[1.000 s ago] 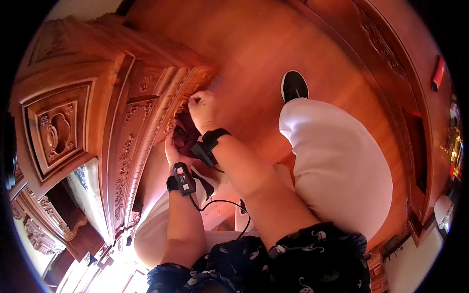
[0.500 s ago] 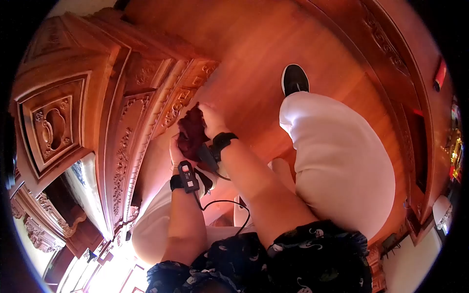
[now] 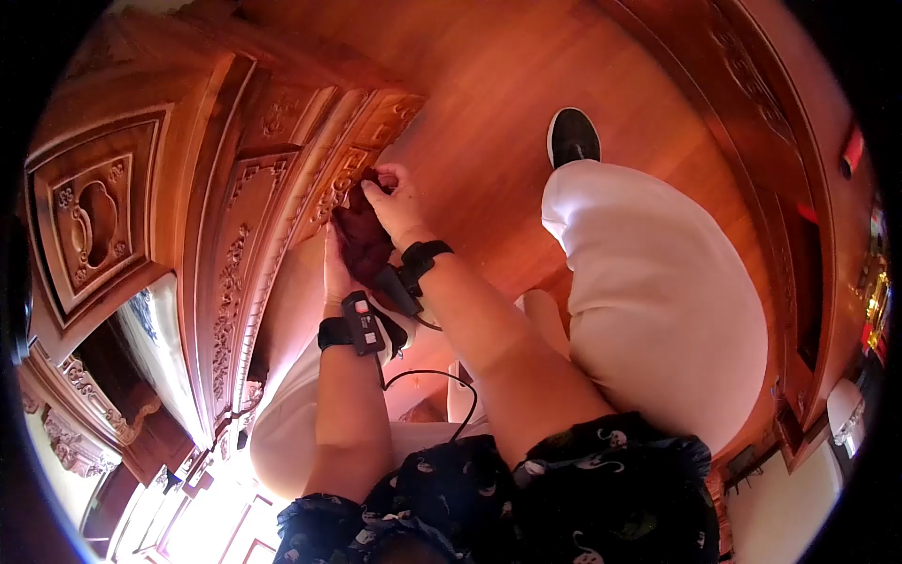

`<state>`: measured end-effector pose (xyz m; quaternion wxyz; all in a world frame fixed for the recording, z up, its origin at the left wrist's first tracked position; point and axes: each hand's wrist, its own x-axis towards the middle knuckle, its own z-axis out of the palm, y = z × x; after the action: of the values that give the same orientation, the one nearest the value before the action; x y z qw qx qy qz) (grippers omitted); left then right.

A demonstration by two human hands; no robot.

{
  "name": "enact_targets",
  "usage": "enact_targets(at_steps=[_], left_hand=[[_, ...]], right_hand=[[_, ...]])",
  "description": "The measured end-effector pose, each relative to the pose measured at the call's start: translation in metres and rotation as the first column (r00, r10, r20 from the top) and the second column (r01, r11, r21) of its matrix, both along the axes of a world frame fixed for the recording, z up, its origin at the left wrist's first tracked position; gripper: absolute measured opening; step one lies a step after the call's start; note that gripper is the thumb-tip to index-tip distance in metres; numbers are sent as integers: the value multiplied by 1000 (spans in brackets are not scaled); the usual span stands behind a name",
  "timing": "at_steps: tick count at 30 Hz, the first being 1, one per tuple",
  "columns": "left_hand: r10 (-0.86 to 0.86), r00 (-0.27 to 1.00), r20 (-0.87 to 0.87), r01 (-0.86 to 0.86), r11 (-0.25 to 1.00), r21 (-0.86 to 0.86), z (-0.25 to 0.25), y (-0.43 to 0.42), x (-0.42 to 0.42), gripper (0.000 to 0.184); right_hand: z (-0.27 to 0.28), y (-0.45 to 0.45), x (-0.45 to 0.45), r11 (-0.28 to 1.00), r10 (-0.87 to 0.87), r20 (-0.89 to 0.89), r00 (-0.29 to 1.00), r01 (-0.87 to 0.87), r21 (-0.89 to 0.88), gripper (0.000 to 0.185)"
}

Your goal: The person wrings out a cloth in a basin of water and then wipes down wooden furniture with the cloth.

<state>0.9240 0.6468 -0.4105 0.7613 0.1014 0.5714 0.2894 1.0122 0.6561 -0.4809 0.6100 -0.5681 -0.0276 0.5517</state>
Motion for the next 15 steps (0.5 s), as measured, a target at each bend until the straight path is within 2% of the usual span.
enact_targets(at_steps=[1,2,4,6,7,8,9,10,11,12,14,15], left_hand=[[-20,999,-49,20,1000,-1,2,-1,1,54],[-75,997,-5,75,997,-24,-4,0,-7,60],[-48,999,-15,48,998,-31,-9,-1,-12,58],[-27,999,-22,26,999,-35,-14,0,-15,56],[8,999,-42,-7,999,39,-16,1,-17,55],[45,997,-58,-38,993,112,-19,1,-19,53],[46,997,-58,-40,993,112,-25,3,-25,53],[-25,964,-264,79,978,195,-33,5,-35,47],[-76,883,-462,212,945,248,-40,5,-44,41],[-75,888,-454,209,945,252,-42,5,-46,41],[-154,781,-606,433,832,346,-42,4,-51,39],[-147,781,-607,431,829,355,-38,5,-48,39]], right_hand=[[2,1,-2,1000,5,-2,1000,-5,-1,31],[3,2,-3,999,-11,52,999,8,42,28],[10,5,-7,996,-26,104,994,17,83,26],[13,11,-14,996,-49,399,915,13,94,16],[8,15,-20,995,-49,400,915,12,95,16],[3,22,-26,998,-43,394,918,26,49,15],[-3,24,-31,999,-36,388,921,39,0,15],[-1,25,-32,999,-36,249,968,44,-28,15],[3,24,-33,998,-35,251,967,44,-32,15],[3,24,-33,996,-36,217,975,53,-71,17],[6,24,-31,993,-39,185,982,58,-99,19],[6,23,-28,987,-54,-32,998,49,-152,20]])
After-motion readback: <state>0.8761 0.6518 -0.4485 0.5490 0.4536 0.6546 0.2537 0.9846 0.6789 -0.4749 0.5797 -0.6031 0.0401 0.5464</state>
